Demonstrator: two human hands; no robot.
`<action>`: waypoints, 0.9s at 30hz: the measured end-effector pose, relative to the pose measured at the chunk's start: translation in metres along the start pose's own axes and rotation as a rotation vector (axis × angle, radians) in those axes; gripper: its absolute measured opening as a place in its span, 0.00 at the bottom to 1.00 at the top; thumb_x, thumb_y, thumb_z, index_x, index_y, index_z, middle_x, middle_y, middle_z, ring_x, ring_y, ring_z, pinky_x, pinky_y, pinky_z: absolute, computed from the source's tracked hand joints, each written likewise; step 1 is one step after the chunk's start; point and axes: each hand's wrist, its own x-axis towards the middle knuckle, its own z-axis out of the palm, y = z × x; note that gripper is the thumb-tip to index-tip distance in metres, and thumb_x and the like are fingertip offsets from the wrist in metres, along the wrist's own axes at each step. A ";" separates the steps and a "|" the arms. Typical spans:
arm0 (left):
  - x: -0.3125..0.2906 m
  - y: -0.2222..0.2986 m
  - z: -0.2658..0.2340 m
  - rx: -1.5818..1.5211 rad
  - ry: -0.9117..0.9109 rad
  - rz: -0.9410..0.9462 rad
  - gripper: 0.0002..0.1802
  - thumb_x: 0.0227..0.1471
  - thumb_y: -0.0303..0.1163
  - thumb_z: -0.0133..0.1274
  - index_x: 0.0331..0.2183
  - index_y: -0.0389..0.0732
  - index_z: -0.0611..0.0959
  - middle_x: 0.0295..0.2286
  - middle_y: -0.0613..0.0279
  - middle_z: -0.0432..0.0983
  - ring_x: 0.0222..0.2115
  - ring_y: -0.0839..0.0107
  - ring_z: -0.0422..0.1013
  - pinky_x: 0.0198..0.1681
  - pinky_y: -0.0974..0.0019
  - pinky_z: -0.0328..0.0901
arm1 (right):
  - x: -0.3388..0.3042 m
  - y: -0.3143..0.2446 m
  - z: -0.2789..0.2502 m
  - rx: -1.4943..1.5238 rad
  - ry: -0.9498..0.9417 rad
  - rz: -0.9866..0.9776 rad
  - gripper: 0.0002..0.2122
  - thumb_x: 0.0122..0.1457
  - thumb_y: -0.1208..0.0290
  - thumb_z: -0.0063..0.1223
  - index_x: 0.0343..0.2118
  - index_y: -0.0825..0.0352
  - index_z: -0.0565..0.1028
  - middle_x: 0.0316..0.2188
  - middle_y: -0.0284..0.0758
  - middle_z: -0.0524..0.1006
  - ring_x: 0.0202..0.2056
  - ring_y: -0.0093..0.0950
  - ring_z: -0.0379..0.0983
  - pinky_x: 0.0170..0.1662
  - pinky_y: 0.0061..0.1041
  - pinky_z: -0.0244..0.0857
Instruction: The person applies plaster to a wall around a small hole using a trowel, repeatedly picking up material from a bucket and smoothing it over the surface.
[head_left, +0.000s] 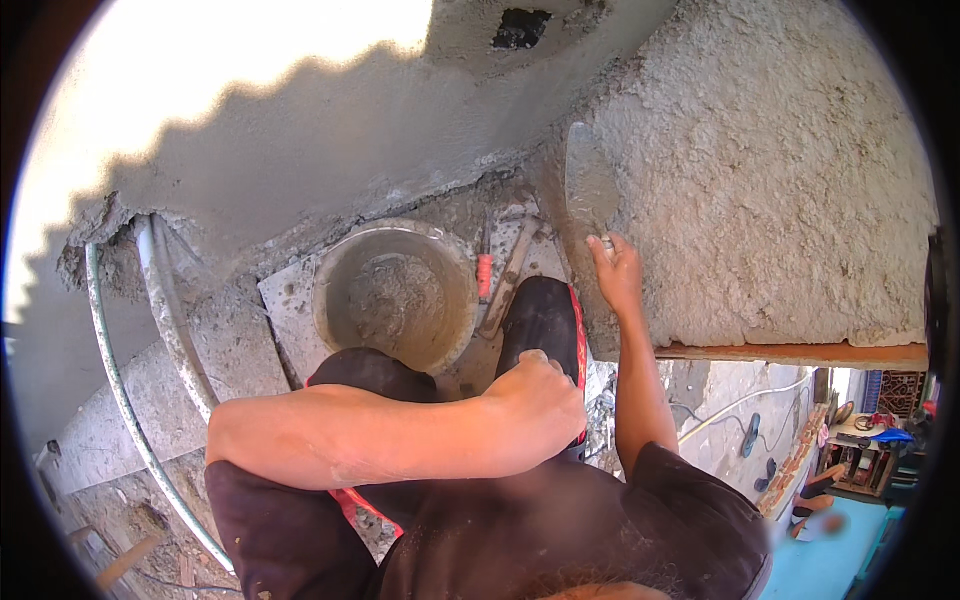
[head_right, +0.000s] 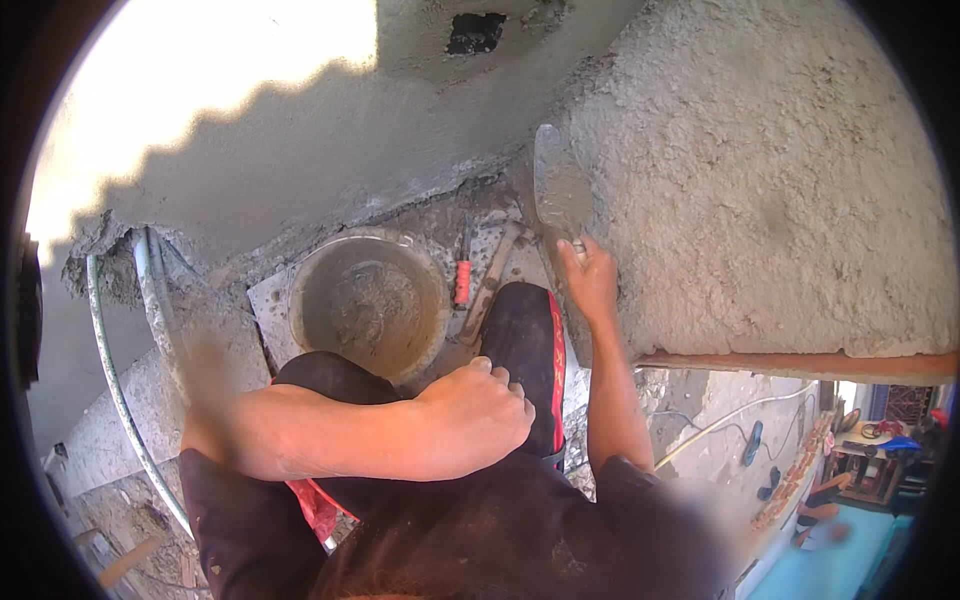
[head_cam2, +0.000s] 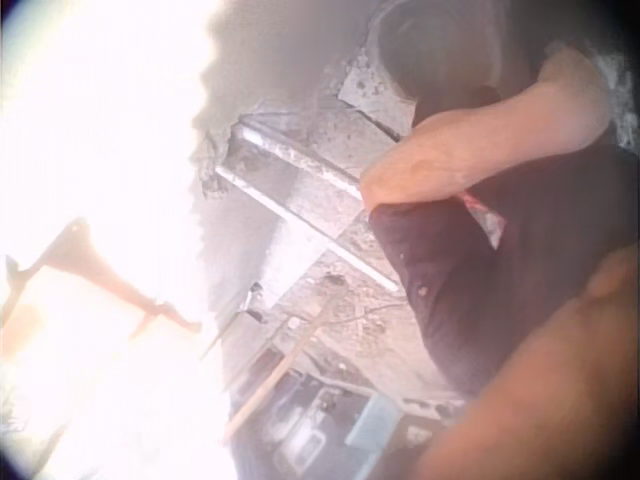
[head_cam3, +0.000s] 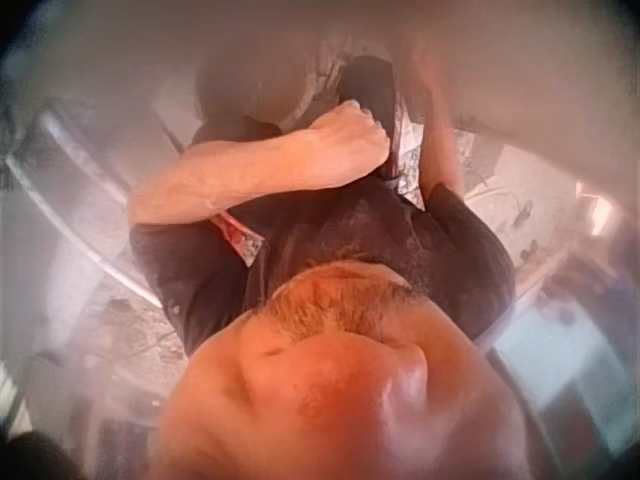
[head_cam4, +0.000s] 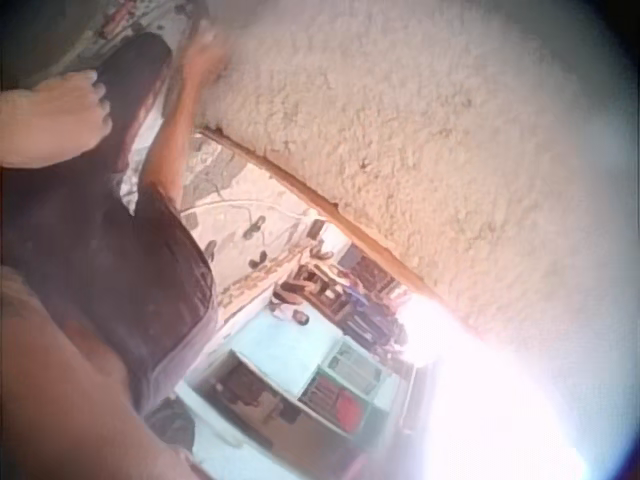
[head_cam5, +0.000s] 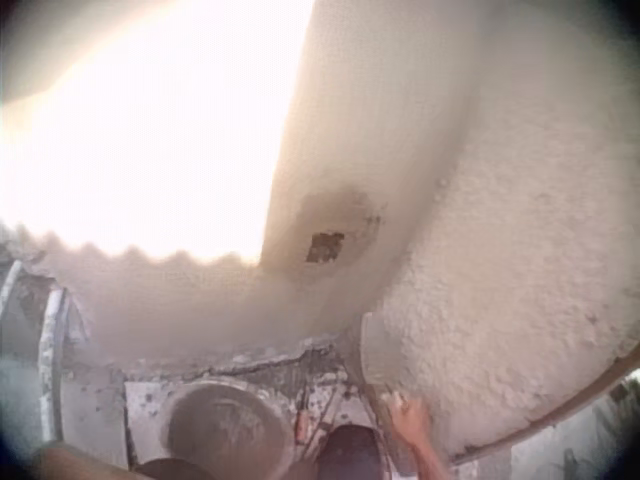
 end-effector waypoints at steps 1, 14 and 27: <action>-0.005 0.002 0.003 0.023 -0.004 -0.038 0.10 0.42 0.30 0.58 0.29 0.34 0.83 0.23 0.57 0.78 0.27 0.63 0.75 0.33 0.60 0.67 | -0.011 -0.006 0.008 -0.046 -0.099 0.041 0.22 0.62 0.58 0.58 0.47 0.76 0.77 0.24 0.49 0.79 0.27 0.43 0.78 0.33 0.39 0.70; -0.010 0.020 -0.022 -0.104 -0.015 -0.101 0.09 0.47 0.32 0.59 0.28 0.35 0.80 0.23 0.55 0.77 0.30 0.57 0.77 0.35 0.55 0.68 | -0.013 -0.063 0.027 0.529 -0.725 0.392 0.16 0.67 0.59 0.54 0.44 0.69 0.73 0.24 0.31 0.75 0.19 0.21 0.70 0.21 0.23 0.66; -0.184 -0.167 0.170 -1.099 1.232 -1.333 0.32 0.60 0.50 0.57 0.59 0.40 0.77 0.55 0.49 0.74 0.57 0.58 0.68 0.63 0.60 0.57 | -0.035 -0.172 -0.019 -0.438 -0.810 -0.639 0.10 0.56 0.75 0.55 0.38 0.76 0.73 0.28 0.54 0.79 0.32 0.53 0.78 0.37 0.49 0.71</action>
